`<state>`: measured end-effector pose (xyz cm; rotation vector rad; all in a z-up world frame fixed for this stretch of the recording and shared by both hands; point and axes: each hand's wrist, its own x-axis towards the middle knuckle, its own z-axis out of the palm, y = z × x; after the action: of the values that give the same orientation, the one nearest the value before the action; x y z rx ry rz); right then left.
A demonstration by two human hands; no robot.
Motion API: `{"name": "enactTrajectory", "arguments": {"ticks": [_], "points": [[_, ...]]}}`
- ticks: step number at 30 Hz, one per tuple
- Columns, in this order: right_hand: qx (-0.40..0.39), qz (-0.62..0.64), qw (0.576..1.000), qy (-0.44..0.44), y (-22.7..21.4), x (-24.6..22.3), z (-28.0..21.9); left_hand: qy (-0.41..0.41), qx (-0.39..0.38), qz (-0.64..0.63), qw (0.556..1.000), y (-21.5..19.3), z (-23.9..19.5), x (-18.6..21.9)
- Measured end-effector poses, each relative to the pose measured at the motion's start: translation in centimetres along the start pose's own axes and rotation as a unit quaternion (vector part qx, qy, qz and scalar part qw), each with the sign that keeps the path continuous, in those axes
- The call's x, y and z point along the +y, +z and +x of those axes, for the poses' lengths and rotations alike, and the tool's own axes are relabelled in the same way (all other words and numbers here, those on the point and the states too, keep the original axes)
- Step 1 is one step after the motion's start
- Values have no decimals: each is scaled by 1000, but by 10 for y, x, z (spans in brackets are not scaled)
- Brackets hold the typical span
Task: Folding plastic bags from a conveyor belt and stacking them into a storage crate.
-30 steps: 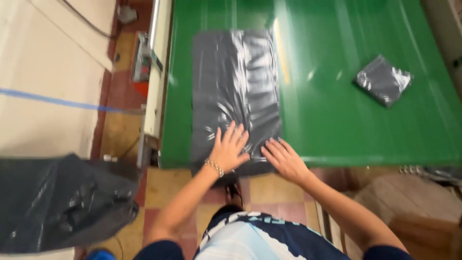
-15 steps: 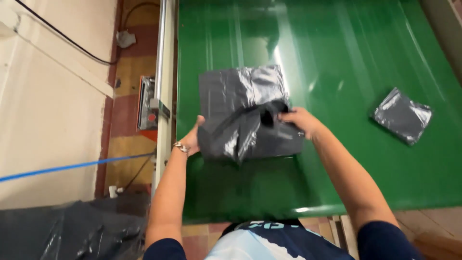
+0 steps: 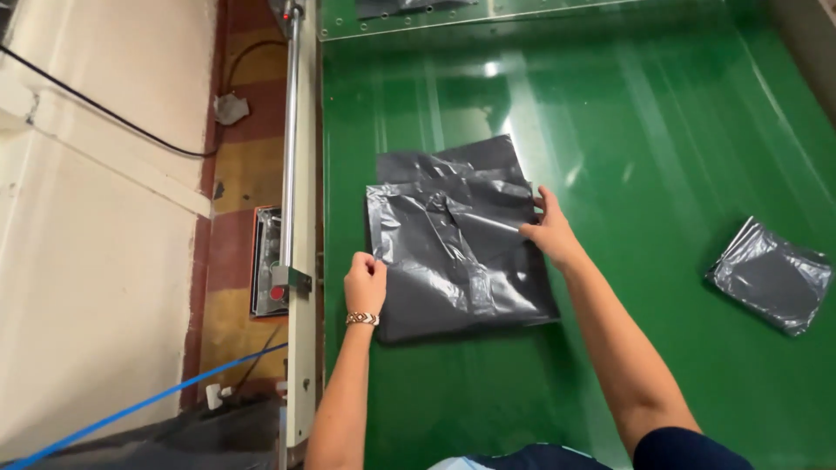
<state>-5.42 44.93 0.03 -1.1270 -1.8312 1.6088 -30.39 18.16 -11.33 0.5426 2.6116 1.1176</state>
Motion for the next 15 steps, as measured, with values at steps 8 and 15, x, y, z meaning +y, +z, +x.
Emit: {"name": "enactTrajectory", "arguments": {"ticks": [8, 15], "points": [[69, -467, 851, -229, 44, 39, -68, 11, -52, 126, 991, -35, -27, 73], [3, -565, 743, -358, 70, 38, -28, 288, 136, 331, 888, -5, -25, 67]]}}
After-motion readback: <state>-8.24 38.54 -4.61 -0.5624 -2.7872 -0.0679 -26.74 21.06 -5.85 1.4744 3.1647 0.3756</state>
